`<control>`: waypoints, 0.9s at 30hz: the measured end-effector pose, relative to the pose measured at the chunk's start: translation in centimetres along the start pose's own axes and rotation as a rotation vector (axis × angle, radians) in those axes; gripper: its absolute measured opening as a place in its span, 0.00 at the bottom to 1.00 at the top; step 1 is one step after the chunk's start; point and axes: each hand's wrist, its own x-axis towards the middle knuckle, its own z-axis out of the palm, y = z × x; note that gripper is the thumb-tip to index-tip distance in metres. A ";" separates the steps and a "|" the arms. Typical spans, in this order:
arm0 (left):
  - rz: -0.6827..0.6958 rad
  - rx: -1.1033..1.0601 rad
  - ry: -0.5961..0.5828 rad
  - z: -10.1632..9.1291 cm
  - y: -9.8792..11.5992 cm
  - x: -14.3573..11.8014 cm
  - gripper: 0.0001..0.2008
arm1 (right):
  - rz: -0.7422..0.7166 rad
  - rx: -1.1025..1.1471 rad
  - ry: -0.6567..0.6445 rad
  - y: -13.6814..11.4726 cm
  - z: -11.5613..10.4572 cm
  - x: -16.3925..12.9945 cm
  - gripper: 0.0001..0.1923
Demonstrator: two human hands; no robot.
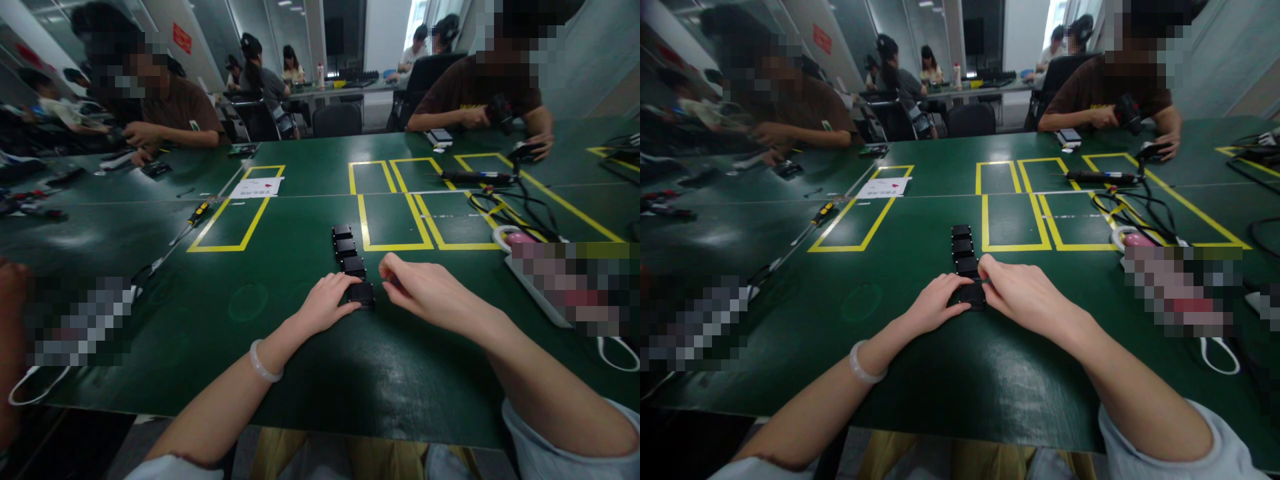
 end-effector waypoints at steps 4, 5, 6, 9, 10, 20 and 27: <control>0.001 -0.001 0.000 0.0 0.0 0.0 0.19 | 0.015 0.009 0.006 -0.2 -0.1 0.0 0.03; 0.002 0.000 0.001 0.0 0.0 0.0 0.18 | 0.022 0.003 0.006 -0.2 -0.2 0.1 0.04; 0.002 0.001 0.002 0.0 0.0 0.0 0.18 | 0.029 -0.005 0.005 -0.3 -0.2 0.1 0.06; -0.002 0.001 0.000 0.1 0.0 0.0 0.19 | 0.052 -0.032 -0.007 -0.4 -0.3 0.3 0.09; -0.005 -0.001 -0.001 0.1 -0.1 0.0 0.19 | 0.060 -0.037 -0.012 -0.5 -0.4 0.3 0.09; -0.003 -0.009 -0.001 0.0 0.0 0.0 0.19 | 0.017 0.010 0.010 -0.1 -0.1 0.1 0.04; 0.001 -0.009 0.002 0.1 -0.1 0.0 0.19 | 0.066 -0.033 0.010 -0.3 -0.3 0.2 0.08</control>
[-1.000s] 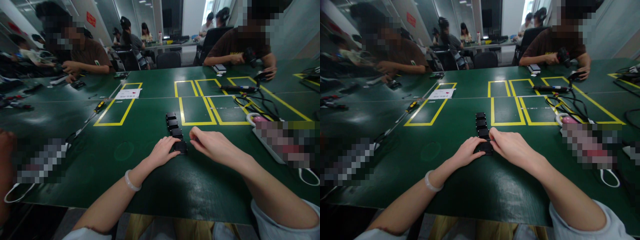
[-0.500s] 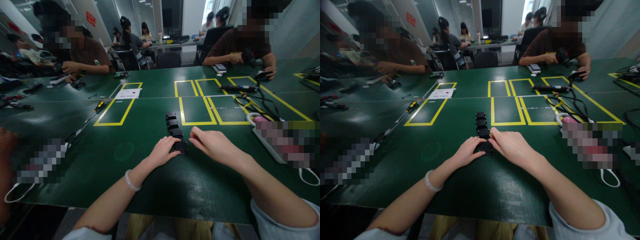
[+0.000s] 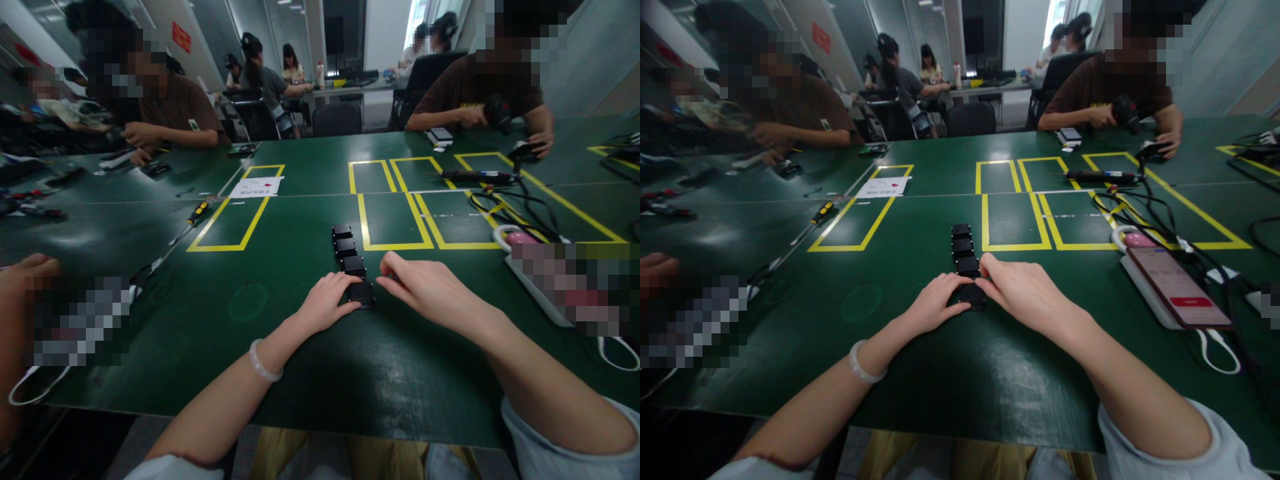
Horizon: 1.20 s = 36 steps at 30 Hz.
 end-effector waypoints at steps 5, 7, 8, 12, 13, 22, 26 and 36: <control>-0.003 -0.006 -0.006 -0.1 0.1 0.0 0.19 | -0.033 0.003 -0.010 0.2 0.2 0.0 0.06; -0.005 -0.005 -0.012 -0.1 0.1 0.0 0.19 | -0.050 0.015 -0.003 0.3 0.2 -0.1 0.05; -0.007 -0.003 -0.013 -0.1 0.1 0.0 0.19 | -0.053 0.021 0.001 0.3 0.2 -0.2 0.04; -0.011 0.006 -0.011 -0.1 0.1 0.0 0.19 | -0.044 0.034 0.004 0.2 0.1 -0.2 0.05; -0.010 0.008 -0.009 -0.1 0.0 0.0 0.19 | -0.040 0.032 0.003 0.1 0.1 -0.2 0.06; -0.005 0.013 -0.006 0.0 0.1 0.0 0.19 | -0.034 -0.007 -0.008 0.2 0.1 -0.2 0.06; 0.004 0.017 -0.005 0.0 0.1 0.0 0.20 | -0.051 0.016 0.005 0.2 0.1 -0.3 0.05; 0.027 0.051 -0.032 0.0 0.0 -0.1 0.23 | -0.020 -0.034 -0.020 0.1 0.1 -0.1 0.07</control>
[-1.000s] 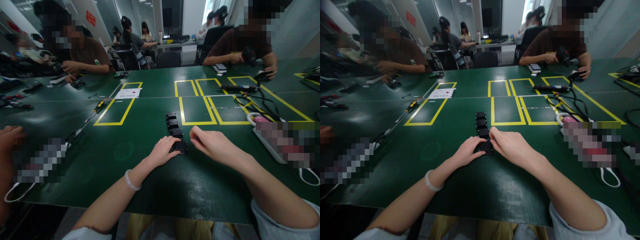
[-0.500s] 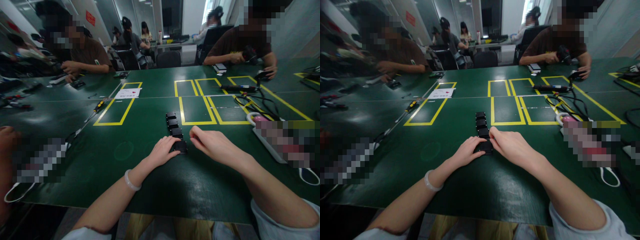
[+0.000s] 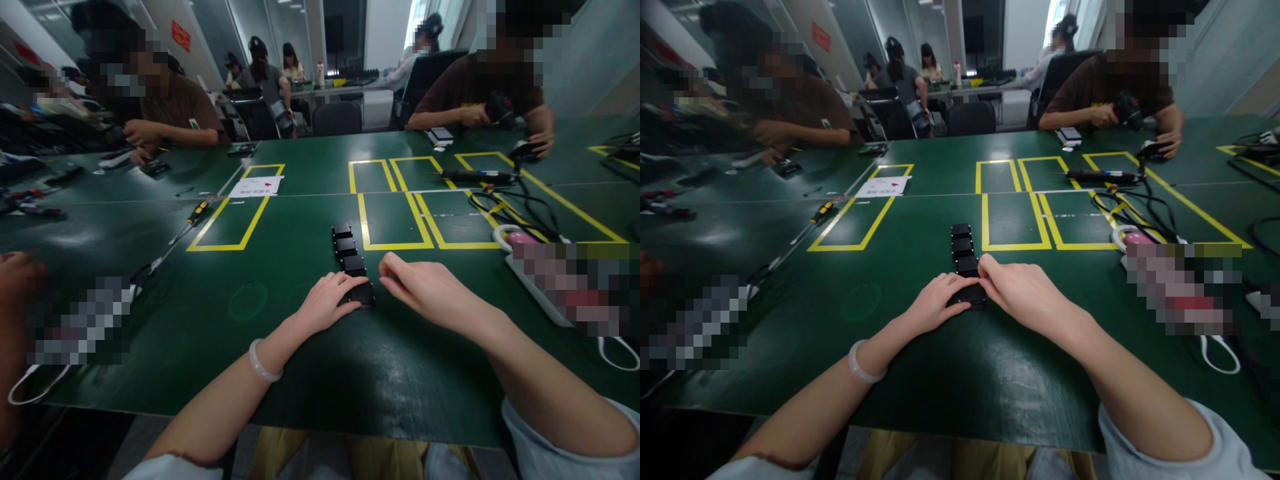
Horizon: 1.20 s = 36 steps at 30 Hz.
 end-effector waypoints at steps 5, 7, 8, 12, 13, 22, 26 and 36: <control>-0.004 -0.001 -0.011 -0.1 0.0 0.0 0.23 | -0.043 0.029 0.010 0.2 0.1 -0.3 0.06; -0.007 0.003 -0.012 -0.1 0.0 0.0 0.23 | -0.040 0.034 0.015 0.2 0.0 -0.3 0.06; -0.008 0.004 -0.011 -0.1 0.0 0.0 0.23 | -0.035 0.035 0.016 0.1 0.0 -0.3 0.06; -0.002 -0.001 -0.009 -0.1 0.0 0.0 0.23 | -0.006 0.024 0.003 0.0 -0.1 -0.1 0.08; 0.001 0.000 -0.010 -0.1 0.0 0.0 0.23 | 0.000 0.020 -0.004 0.0 -0.1 -0.1 0.08; 0.003 -0.010 0.004 0.1 0.0 -0.1 0.23 | 0.003 0.033 -0.023 0.3 -0.1 0.0 0.05; -0.003 -0.005 0.013 0.2 -0.1 -0.1 0.22 | -0.004 0.018 -0.015 0.7 0.1 0.1 0.06; 0.007 0.030 0.027 0.3 -0.8 0.2 0.23 | -0.026 -0.019 -0.030 1.1 -0.1 1.4 0.11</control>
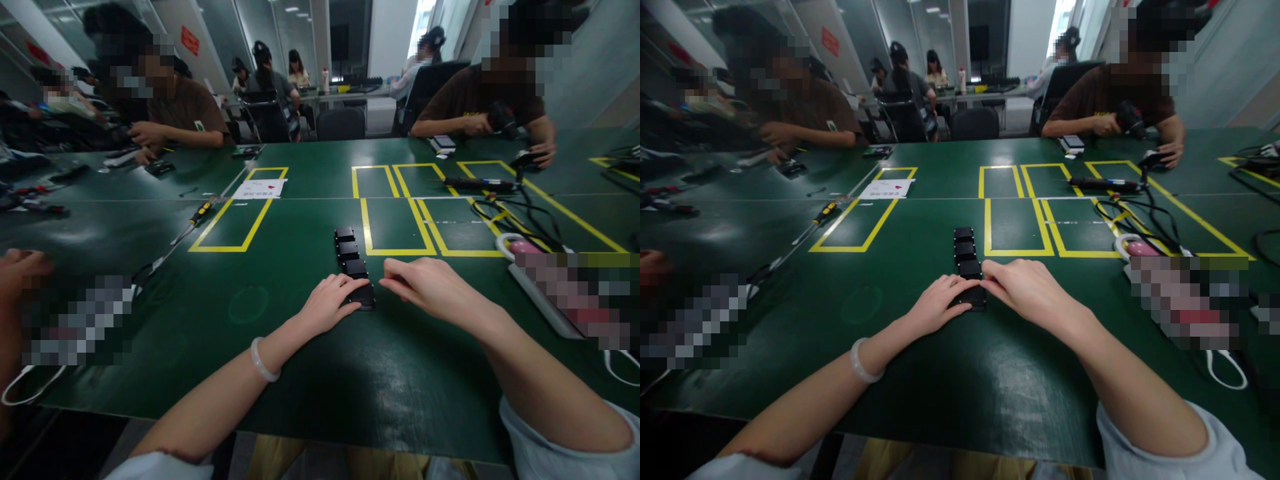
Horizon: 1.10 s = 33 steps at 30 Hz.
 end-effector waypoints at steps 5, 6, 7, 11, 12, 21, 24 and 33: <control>0.015 0.020 0.001 -0.1 -0.5 0.4 0.23 | -0.011 -0.042 0.009 0.0 -0.3 1.0 0.12; 0.020 0.023 -0.001 -0.1 -0.6 0.4 0.23 | -0.007 -0.055 0.020 0.0 -0.3 1.2 0.12; 0.023 0.027 -0.004 -0.1 -0.7 0.5 0.22 | -0.002 -0.067 0.031 0.0 -0.2 1.4 0.13; 0.029 0.034 -0.007 -0.2 -0.9 0.7 0.23 | 0.006 -0.080 0.044 -0.1 0.0 1.8 0.14; 0.027 0.032 -0.005 -0.2 -1.0 0.8 0.23 | 0.008 -0.069 0.040 -0.1 0.1 1.8 0.13; -0.011 -0.006 0.011 -0.1 -0.7 0.6 0.22 | 0.008 0.048 0.012 0.2 -0.1 0.8 0.05; -0.013 -0.007 0.007 -0.2 -0.6 0.6 0.23 | 0.028 0.022 0.005 0.0 -0.2 0.8 0.08; -0.013 -0.016 0.010 -0.2 -0.6 0.5 0.22 | -0.003 0.036 0.005 -0.1 -0.2 0.7 0.07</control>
